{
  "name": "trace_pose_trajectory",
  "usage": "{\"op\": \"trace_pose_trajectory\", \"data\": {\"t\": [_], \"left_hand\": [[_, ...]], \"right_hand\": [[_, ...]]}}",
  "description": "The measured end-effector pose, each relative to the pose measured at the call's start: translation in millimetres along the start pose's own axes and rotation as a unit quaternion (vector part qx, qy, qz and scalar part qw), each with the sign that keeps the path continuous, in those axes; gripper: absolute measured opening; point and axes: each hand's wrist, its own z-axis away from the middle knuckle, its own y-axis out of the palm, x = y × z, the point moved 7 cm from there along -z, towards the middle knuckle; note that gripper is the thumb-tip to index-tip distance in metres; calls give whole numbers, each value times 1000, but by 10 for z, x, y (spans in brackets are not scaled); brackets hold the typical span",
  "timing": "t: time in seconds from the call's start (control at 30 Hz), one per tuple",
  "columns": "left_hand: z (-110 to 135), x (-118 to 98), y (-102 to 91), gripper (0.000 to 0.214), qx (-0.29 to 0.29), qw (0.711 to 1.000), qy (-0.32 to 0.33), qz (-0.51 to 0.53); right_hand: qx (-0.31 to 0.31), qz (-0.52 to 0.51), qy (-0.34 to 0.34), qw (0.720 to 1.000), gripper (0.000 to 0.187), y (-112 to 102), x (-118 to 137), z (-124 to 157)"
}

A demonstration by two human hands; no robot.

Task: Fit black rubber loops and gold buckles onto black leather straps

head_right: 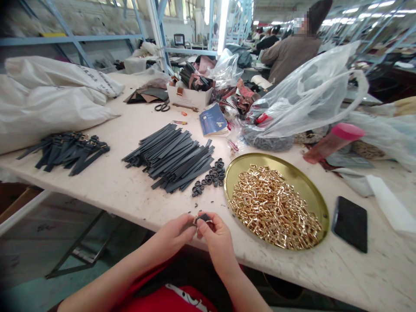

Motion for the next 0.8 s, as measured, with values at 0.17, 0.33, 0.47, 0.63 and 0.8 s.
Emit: {"op": "trace_pose_trajectory", "data": {"t": [0.17,0.33,0.47,0.63,0.8], "left_hand": [[2,139,64,19,-22,996,-61,69],[-4,181,130,23,9,983,-106,149],[-18,182,139,20,9,973,-127,195],[-29,240,162,16,4,965,-145,218],[-29,254,158,18,-1,964,-136,227]], "right_hand": [[11,119,-89,989,19,-4,82,40],[27,74,-37,996,24,19,-1,12],[22,99,-42,994,25,18,10,6],[-25,210,-118,970,24,-11,95,21],[-41,241,-123,962,22,-2,104,25]]}}
